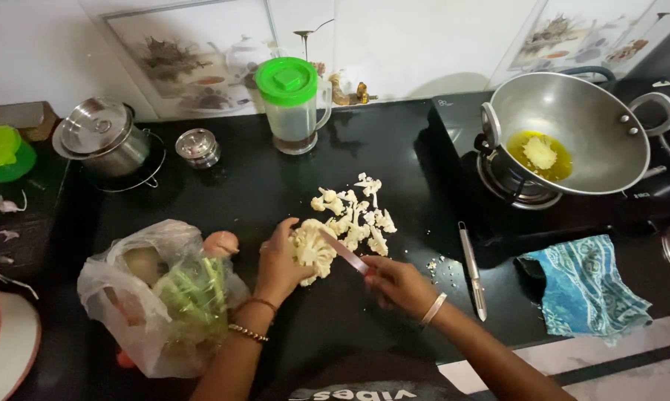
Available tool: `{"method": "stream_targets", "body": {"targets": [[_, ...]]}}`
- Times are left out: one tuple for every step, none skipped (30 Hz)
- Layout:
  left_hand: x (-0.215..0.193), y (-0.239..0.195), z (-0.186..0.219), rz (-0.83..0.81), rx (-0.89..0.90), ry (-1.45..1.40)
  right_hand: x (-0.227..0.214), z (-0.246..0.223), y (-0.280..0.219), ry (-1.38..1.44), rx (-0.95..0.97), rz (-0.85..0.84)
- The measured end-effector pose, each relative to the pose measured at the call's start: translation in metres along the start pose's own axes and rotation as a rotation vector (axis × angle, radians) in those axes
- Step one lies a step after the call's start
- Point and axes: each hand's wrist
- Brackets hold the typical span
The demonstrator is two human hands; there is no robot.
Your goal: The recorder is cutting a head of cauliflower into smaller florets using a kitchen knife on a kitchen counter.
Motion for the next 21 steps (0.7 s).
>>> {"method": "stream_targets", "body": {"targets": [[0.000, -0.003, 0.004, 0.048, 0.042, -0.012, 0.001, 0.002, -0.001, -0.227, -0.191, 0.004], [-0.002, -0.002, 0.005, 0.048, 0.044, -0.011, -0.001, -0.019, -0.001, -0.227, -0.192, 0.006], [-0.002, -0.002, 0.006, 0.109, 0.100, -0.013, -0.004, -0.039, -0.002, -0.366, -0.120, -0.006], [-0.003, -0.001, 0.007, 0.169, 0.157, -0.015, -0.007, -0.060, -0.003, -0.505, -0.048, -0.018], [-0.004, -0.003, 0.011, 0.167, 0.157, -0.015, -0.010, -0.063, -0.005, -0.505, -0.046, -0.017], [-0.005, -0.004, 0.014, 0.190, 0.188, -0.010, -0.014, -0.066, -0.006, -0.573, -0.041, -0.055], [-0.008, -0.005, 0.017, 0.214, 0.219, -0.004, -0.018, -0.069, -0.006, -0.640, -0.037, -0.094], [-0.008, -0.006, 0.019, 0.214, 0.219, -0.003, -0.020, -0.068, -0.008, -0.639, -0.037, -0.094], [-0.008, -0.007, 0.022, 0.211, 0.235, -0.003, -0.022, -0.068, -0.009, -0.582, -0.065, -0.074], [-0.007, -0.008, 0.024, 0.208, 0.251, -0.003, -0.025, -0.067, -0.011, -0.525, -0.093, -0.054], [-0.007, -0.009, 0.026, 0.206, 0.252, -0.002, -0.025, -0.069, -0.010, -0.525, -0.092, -0.052], [-0.006, -0.010, 0.027, 0.207, 0.267, -0.013, -0.026, -0.071, -0.010, -0.506, -0.096, -0.078], [-0.005, -0.011, 0.029, 0.207, 0.282, -0.024, -0.027, -0.074, -0.010, -0.488, -0.099, -0.102], [-0.004, -0.012, 0.030, 0.204, 0.284, -0.024, -0.024, -0.092, -0.006, -0.488, -0.098, -0.100], [-0.002, -0.013, 0.032, 0.220, 0.317, -0.025, -0.020, -0.111, -0.002, -0.523, 0.046, -0.146], [-0.001, -0.015, 0.034, 0.236, 0.349, -0.025, -0.017, -0.129, 0.002, -0.556, 0.190, -0.192], [-0.001, -0.016, 0.035, 0.233, 0.350, -0.024, -0.018, -0.117, 0.007, -0.554, 0.191, -0.190], [-0.001, -0.017, 0.036, 0.236, 0.371, -0.008, -0.019, -0.105, 0.012, -0.629, 0.049, -0.196], [-0.001, -0.018, 0.038, 0.240, 0.392, 0.007, -0.021, -0.092, 0.017, -0.703, -0.095, -0.202], [0.000, -0.018, 0.037, 0.237, 0.393, 0.007, -0.019, -0.101, 0.021, -0.702, -0.093, -0.200], [0.000, -0.018, 0.036, 0.231, 0.397, 0.022, -0.017, -0.109, 0.026, -0.715, -0.060, -0.237]]}}
Point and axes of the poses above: each hand's wrist, its own y-axis towards the middle knuckle, its own x-axis out of the palm, z = x × y, and after that the axes turned 15 degrees about -x, right-handed
